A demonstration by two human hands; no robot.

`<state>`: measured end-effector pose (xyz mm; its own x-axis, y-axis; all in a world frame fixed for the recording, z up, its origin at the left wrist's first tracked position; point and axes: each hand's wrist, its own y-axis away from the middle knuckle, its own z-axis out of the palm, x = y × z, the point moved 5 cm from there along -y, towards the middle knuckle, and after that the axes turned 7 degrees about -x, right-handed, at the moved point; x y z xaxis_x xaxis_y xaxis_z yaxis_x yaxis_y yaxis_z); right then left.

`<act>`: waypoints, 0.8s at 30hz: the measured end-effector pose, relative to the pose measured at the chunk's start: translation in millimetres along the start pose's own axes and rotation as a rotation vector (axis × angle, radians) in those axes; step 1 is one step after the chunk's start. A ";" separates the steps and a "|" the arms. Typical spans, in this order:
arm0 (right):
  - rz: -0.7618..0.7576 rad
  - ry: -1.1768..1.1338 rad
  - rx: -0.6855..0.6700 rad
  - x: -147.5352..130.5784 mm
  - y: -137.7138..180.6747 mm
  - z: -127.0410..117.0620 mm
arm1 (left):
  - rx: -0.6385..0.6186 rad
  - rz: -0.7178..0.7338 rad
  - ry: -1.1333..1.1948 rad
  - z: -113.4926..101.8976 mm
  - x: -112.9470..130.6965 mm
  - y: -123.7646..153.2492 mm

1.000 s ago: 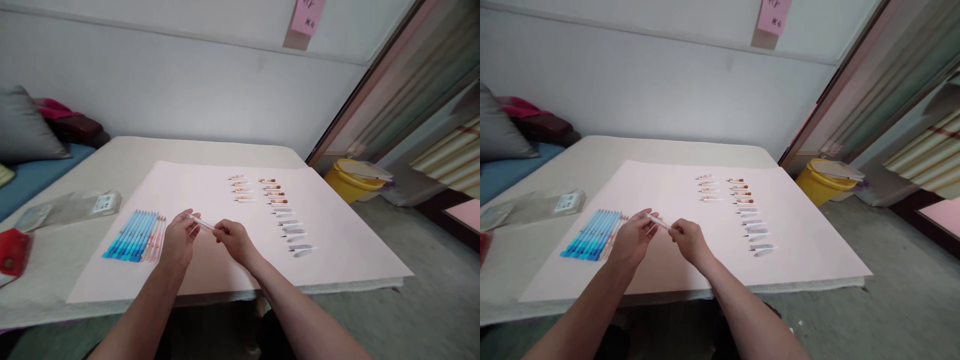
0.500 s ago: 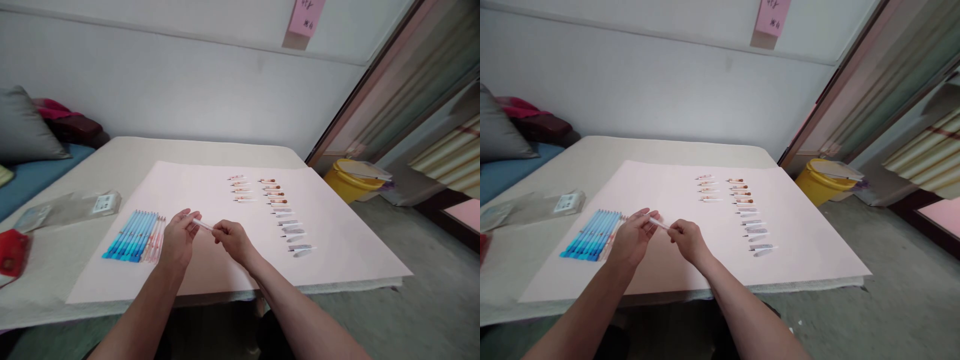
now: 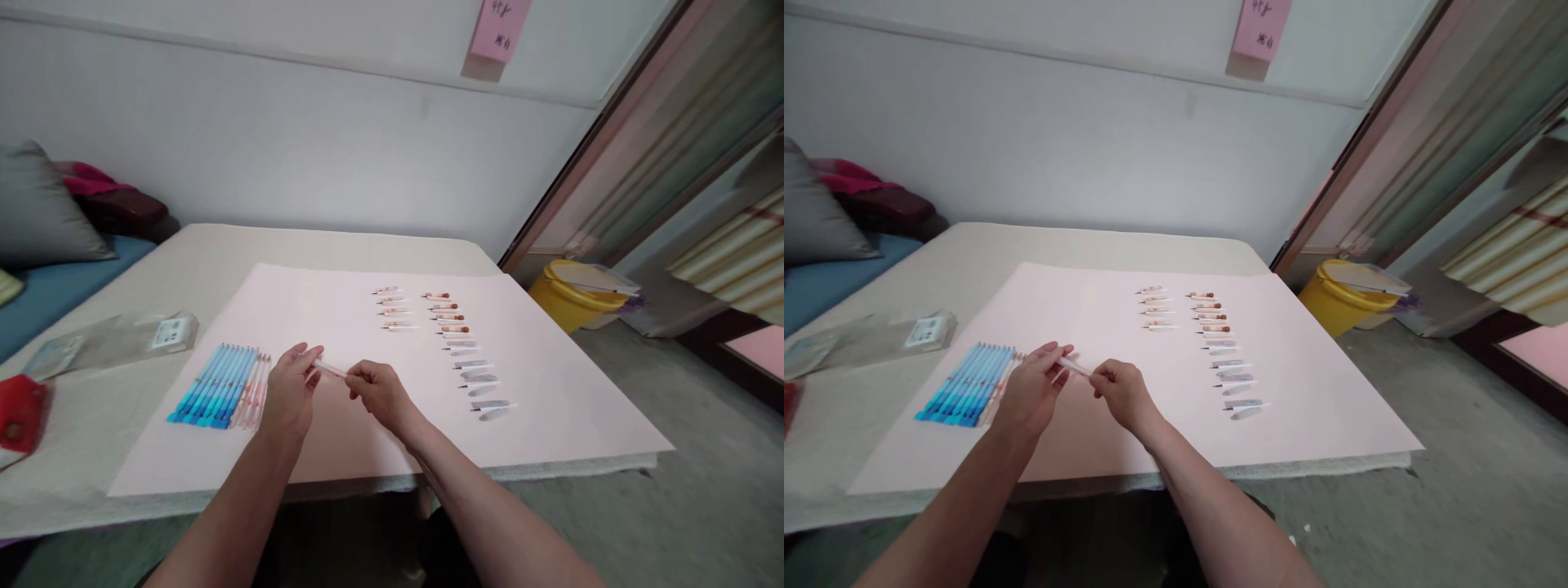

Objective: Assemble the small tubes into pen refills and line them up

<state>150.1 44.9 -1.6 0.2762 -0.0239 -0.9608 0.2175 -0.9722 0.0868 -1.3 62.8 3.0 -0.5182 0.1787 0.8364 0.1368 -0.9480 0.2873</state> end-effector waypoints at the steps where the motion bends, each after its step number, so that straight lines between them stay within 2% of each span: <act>1: -0.002 -0.001 -0.001 -0.1 -0.1 0.0 | 0.005 0.002 -0.009 -0.7 -0.4 -0.3; 8: -0.008 -0.007 0.012 -0.6 -0.4 -0.6 | -0.028 -0.013 0.111 0.3 0.4 -0.4; 13: -0.014 -0.010 0.011 -2.3 0.1 -0.5 | 0.021 -0.012 0.005 -1.5 -0.5 1.4; 20: -0.003 -0.005 0.023 -3.3 1.7 -1.5 | -0.011 -0.003 0.097 1.1 0.0 1.0; 24: -0.009 -0.002 0.016 -4.9 2.0 -1.3 | 0.036 -0.019 0.003 0.1 1.1 3.0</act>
<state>150.4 43.4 3.7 0.2727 -0.0157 -0.9620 0.2049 -0.9760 0.0740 -1.4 60.2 4.9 -0.5239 0.1961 0.8289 0.1565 -0.9344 0.3200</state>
